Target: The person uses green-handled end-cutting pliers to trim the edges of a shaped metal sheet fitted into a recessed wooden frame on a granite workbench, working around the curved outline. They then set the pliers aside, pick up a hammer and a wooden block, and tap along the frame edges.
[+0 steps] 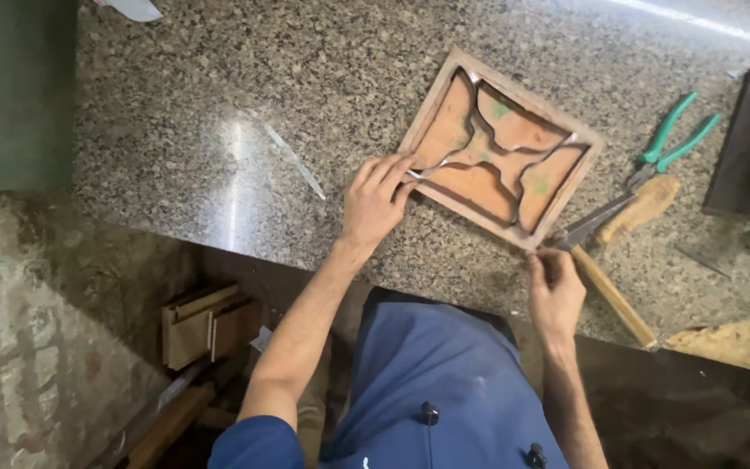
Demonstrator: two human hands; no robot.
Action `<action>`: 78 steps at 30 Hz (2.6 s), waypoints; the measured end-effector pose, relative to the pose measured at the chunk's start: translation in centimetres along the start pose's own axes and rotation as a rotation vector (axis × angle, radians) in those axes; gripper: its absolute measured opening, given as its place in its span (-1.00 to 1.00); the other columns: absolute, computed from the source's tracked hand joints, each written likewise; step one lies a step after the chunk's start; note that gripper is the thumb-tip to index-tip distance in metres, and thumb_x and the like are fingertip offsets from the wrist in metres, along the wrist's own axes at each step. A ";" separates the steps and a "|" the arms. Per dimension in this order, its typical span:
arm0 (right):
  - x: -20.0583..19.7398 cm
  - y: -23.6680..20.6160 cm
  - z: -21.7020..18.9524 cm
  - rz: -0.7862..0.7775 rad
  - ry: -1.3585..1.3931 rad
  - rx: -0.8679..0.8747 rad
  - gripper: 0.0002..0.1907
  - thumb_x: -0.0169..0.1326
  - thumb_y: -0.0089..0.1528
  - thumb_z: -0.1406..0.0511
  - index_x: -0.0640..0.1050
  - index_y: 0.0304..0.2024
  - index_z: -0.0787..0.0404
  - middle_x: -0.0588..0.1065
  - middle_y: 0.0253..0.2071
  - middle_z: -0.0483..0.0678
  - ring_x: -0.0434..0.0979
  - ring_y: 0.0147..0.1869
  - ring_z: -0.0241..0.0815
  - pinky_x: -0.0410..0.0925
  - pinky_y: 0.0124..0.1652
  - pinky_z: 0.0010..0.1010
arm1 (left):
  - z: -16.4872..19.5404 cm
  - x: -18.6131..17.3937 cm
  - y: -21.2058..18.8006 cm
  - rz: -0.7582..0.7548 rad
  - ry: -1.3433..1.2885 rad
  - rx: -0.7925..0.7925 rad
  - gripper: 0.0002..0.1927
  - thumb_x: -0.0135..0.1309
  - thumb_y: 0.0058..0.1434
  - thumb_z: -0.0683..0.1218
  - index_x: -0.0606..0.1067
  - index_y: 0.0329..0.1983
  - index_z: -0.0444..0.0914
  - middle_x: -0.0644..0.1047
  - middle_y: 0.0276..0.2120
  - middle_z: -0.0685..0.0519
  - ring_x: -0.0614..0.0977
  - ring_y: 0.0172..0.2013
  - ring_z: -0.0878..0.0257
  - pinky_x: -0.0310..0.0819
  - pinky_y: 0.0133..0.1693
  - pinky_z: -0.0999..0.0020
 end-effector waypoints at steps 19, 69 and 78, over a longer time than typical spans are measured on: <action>1.2 1.2 -4.4 0.111 -0.012 -0.366 -0.89 0.15 0.36 0.42 0.51 -0.09 0.34 0.57 0.19 0.10 0.62 0.16 0.02 0.42 0.11 -0.23 | -1.0 -1.3 0.2 -0.040 -0.041 0.068 -0.66 0.23 0.24 -0.14 0.58 0.09 -0.24 0.57 -0.02 -0.02 0.55 0.04 0.01 0.48 0.10 0.14; 2.9 3.4 -3.9 0.086 0.188 -0.146 -0.85 0.20 0.34 0.36 0.58 -0.09 0.33 0.62 -0.16 0.03 0.62 -0.07 -0.26 0.46 -0.01 -0.42 | -2.8 -0.6 7.8 -0.071 -0.127 -0.007 -0.31 0.22 0.12 -0.21 0.35 0.36 -0.23 0.37 0.35 -0.19 0.33 0.34 -0.20 0.22 0.36 -0.02; -3.1 9.5 -7.1 0.414 0.243 -0.281 -0.89 0.22 0.25 0.39 0.62 -0.17 0.29 0.57 -0.31 0.01 0.57 -0.24 -0.18 0.43 -0.20 -0.39 | -0.3 1.8 12.6 -0.182 0.087 0.201 -0.22 0.39 0.05 0.10 0.44 0.29 -0.32 0.41 0.29 -0.25 0.34 0.30 -0.26 0.17 0.31 -0.16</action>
Point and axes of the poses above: each hand's wrist, its own y-axis towards the middle knuckle, its own x-axis out of the palm, z = x × y, the point moved 2 cm from there along y, towards the middle knuckle
